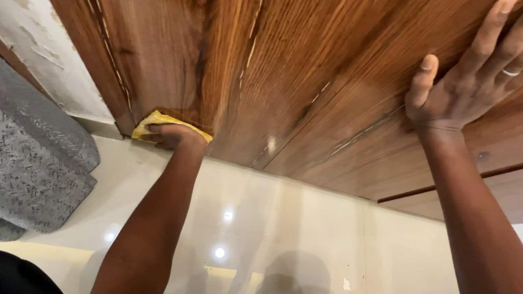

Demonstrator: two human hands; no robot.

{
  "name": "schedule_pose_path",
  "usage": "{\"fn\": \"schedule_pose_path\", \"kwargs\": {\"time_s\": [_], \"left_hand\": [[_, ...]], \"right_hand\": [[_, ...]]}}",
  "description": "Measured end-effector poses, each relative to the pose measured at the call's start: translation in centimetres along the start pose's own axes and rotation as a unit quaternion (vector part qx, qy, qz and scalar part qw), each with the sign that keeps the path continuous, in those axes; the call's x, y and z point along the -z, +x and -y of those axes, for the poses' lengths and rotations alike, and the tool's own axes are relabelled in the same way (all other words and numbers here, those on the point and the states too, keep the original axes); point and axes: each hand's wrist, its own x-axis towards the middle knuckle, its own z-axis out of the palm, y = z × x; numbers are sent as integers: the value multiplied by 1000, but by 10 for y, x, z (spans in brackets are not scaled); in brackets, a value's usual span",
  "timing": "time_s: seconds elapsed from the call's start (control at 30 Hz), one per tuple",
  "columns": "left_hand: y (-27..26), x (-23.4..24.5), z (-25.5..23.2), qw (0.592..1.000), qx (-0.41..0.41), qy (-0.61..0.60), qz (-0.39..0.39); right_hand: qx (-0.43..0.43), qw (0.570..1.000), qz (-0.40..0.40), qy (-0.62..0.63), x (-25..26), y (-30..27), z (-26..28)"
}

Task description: The person wipes the surface of a wooden wardrobe using a yellow cloth. They clean the doors and the top edge of the wardrobe, moving the cloth back and forth across the wood grain.

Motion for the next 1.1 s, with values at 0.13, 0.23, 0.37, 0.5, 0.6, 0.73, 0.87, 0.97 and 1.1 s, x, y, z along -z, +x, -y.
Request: {"fn": "schedule_pose_path", "kwargs": {"time_s": [0.13,0.23,0.37,0.5,0.6,0.73,0.87,0.97,1.1], "left_hand": [[8,-9,-12,996,69,-47,-21],[4,-21,-35,978,120,-172,19],[9,-42,-49,944,156,-277,84],[58,-58,-19,978,32,-193,-74],[91,-55,-2,957,47,-273,-82],[116,-43,4,984,-16,-160,-70],[101,-29,-13,963,62,-255,55],[72,-32,-24,960,90,-266,25],[27,-44,-49,970,98,-215,-52]], "right_hand": [[9,999,-42,32,6,4,5],[13,998,-40,49,11,7,8],[22,995,-68,74,11,6,8],[15,995,-65,76,8,5,6],[15,996,-60,60,6,4,6],[-3,999,-12,37,5,2,3],[13,998,-48,44,3,5,3],[3,999,-38,38,2,4,5],[17,998,-59,28,-2,3,2]]}}
